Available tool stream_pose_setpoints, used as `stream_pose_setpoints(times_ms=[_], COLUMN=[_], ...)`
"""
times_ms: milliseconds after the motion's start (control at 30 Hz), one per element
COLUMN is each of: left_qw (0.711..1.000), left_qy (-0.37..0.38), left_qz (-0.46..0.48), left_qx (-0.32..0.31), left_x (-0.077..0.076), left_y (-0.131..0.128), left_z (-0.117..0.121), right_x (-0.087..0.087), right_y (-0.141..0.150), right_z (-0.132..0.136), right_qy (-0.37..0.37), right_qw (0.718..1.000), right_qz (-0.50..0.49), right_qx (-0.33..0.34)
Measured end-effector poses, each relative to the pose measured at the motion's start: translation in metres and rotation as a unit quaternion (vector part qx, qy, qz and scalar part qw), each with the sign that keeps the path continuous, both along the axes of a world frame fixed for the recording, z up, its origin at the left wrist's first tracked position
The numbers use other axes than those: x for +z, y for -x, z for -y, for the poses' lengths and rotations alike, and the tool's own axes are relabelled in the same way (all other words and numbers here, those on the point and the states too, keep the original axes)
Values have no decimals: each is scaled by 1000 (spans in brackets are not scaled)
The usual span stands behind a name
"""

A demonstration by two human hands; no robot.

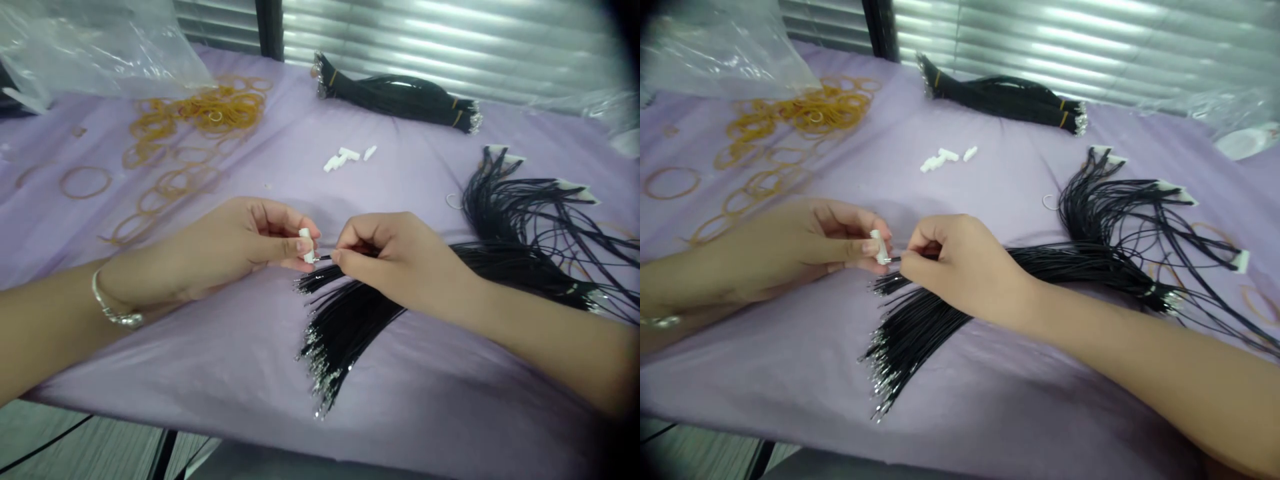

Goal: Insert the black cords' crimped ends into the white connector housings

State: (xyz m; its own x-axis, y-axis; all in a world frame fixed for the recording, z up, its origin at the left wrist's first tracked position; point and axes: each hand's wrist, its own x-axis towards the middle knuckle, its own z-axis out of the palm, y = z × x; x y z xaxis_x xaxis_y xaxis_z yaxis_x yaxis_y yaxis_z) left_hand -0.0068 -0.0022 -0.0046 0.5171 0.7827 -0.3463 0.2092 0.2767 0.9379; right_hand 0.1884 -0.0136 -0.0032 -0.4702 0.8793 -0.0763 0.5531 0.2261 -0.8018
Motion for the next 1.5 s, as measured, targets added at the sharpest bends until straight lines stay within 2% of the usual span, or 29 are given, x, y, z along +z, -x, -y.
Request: stream_pose_setpoints(times_ms=[133,333,500,667,800,967,1200,1333,1500], left_qw=[1000,998,996,996,998,999,998,998,998], left_qy=[3,43,68,47,18,5,4,-8,-17], left_qz=[29,2,39,-11,-26,-3,24,-2,-49], left_qx=[3,45,44,69,55,53,57,54,39], left_x=[-7,2,-3,5,10,6,-3,-1,10], left_y=[0,-5,-3,-8,-10,-8,-4,-5,-10], left_z=[-2,-3,-4,-2,0,2,4,3,4], right_x=[-2,-2,-2,-7,-9,-4,-2,-8,-13], right_y=[1,2,3,-1,-2,1,4,2,-1], right_z=[3,1,1,2,1,0,1,1,2], right_qy=[11,18,25,1,-34,-6,-14,-44,-133], right_qw=[1000,1000,999,999,999,1000,999,998,989], right_qz=[-20,5,14,-34,-34,3,37,19,22], right_qx=[-15,-22,-32,9,17,9,-7,26,66])
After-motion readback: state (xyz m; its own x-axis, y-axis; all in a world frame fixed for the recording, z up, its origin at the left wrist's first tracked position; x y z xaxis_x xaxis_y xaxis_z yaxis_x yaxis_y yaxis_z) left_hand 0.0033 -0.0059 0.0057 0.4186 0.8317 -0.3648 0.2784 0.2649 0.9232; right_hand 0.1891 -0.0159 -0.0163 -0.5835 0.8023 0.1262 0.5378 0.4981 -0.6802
